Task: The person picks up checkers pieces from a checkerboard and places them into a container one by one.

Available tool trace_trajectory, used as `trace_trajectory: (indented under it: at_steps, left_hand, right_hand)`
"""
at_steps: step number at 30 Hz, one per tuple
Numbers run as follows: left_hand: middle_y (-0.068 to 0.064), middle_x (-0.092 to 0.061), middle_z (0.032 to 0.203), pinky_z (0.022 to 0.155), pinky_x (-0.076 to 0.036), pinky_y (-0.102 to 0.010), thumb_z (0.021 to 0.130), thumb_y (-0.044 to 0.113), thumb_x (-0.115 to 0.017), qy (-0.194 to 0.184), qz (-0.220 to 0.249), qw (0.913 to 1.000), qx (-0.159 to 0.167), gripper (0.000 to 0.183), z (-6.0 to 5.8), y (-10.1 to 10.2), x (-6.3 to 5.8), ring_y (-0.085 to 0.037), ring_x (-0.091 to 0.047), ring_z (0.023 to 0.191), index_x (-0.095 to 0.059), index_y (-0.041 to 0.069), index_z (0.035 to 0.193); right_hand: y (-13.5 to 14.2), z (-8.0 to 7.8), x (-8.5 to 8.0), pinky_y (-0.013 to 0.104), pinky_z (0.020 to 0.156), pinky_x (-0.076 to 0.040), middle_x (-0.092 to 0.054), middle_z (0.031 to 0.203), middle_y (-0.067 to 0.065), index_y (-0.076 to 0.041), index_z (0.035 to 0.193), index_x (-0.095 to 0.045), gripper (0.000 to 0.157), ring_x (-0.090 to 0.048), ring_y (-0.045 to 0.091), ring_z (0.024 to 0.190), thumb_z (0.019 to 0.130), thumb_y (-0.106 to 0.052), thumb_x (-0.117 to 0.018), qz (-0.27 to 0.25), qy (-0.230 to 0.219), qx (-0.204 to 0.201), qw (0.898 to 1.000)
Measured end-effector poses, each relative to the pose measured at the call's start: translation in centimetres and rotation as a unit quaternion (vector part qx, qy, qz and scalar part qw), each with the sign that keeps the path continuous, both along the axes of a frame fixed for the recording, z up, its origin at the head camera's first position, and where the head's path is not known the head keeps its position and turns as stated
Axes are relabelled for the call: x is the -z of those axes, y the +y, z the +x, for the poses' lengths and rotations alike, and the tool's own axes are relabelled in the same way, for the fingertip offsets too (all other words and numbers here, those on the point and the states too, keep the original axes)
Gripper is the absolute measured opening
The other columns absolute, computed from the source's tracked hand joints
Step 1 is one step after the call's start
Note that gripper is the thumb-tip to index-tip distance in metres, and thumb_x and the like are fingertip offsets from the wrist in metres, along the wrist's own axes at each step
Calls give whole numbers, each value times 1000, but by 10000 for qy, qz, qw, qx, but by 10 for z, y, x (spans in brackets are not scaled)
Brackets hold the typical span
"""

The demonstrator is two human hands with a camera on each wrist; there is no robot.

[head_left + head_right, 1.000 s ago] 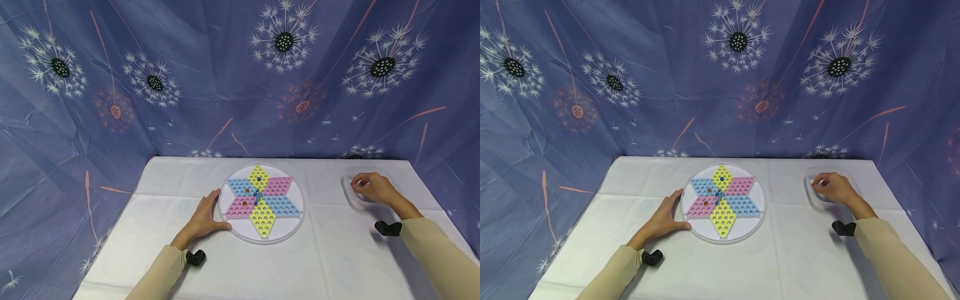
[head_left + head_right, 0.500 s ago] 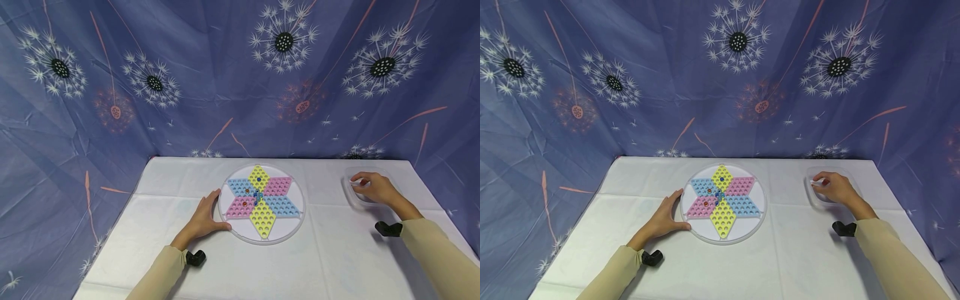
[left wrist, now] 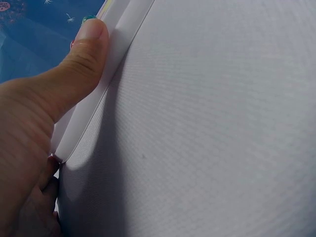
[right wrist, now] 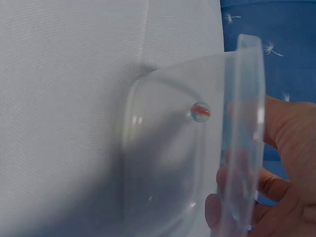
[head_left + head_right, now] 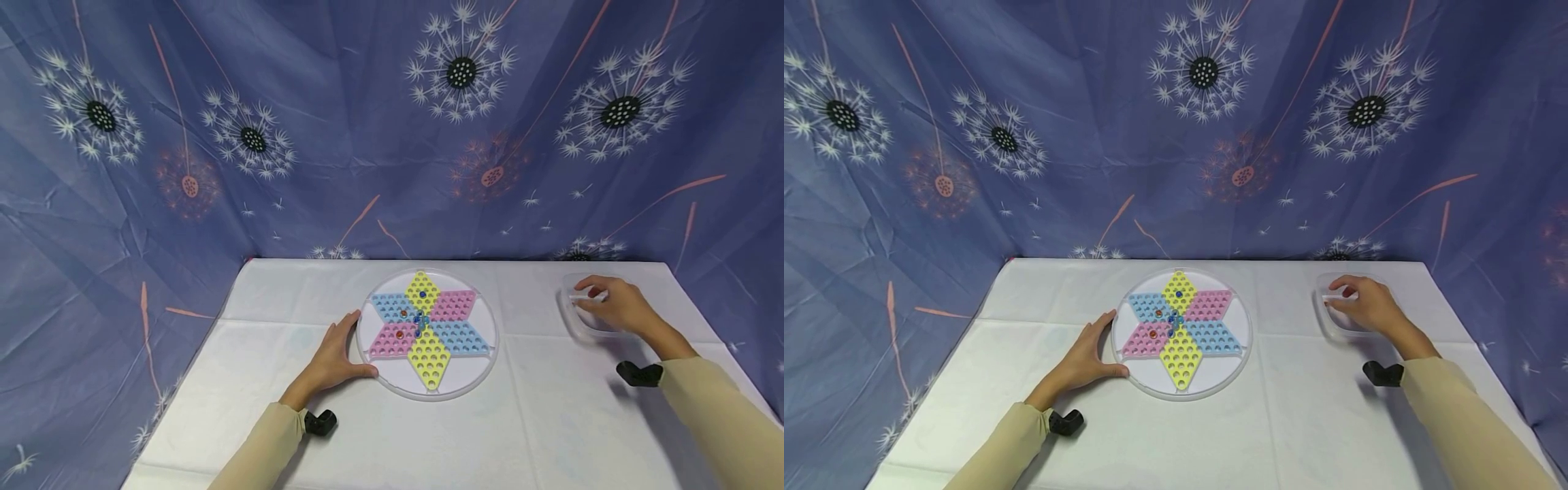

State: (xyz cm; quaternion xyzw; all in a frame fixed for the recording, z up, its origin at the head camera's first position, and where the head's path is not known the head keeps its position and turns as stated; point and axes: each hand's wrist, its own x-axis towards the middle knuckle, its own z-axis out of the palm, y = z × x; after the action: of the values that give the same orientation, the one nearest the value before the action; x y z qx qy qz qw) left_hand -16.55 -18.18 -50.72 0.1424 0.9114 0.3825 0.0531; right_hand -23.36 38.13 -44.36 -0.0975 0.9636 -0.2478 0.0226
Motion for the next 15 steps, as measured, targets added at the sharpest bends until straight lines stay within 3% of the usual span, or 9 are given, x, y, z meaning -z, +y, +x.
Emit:
trace_trajectory:
  at_steps: [5, 10, 15]
  left_hand:
    - [-17, -27, 167, 128, -5, -48, 64, 44, -98, -17, 7, 10000, -15, 130, 1, 0, -1, -34, -20, 155, -23, 6, 163]
    - [-17, -27, 167, 128, -5, -48, 64, 43, -98, 0, 33, 10000, -4, 129, 1, 0, -1, -34, -20, 155, -23, 6, 163]
    - [-17, -28, 166, 128, -4, -47, 65, 43, -98, 29, -10, 10000, 37, 130, 1, 0, -2, -33, -21, 155, -23, 4, 163]
  right_hand:
    - [-4, 0, -9, 48, 66, -57, -66, 111, 29, -2, 126, -66, 37, -68, 40, 87, 97, -25, -72, -24, 220, -75, 9997]
    - [-11, -3, -16, 39, 60, -52, -69, 106, 26, -5, 123, -69, 34, -68, 34, 80, 95, -22, -75, -56, 728, -57, 9973]
    - [-20, -8, -22, 35, 59, -48, -69, 107, 22, -9, 124, -69, 33, -65, 30, 82, 96, -23, -74, -122, 895, -99, 9959]
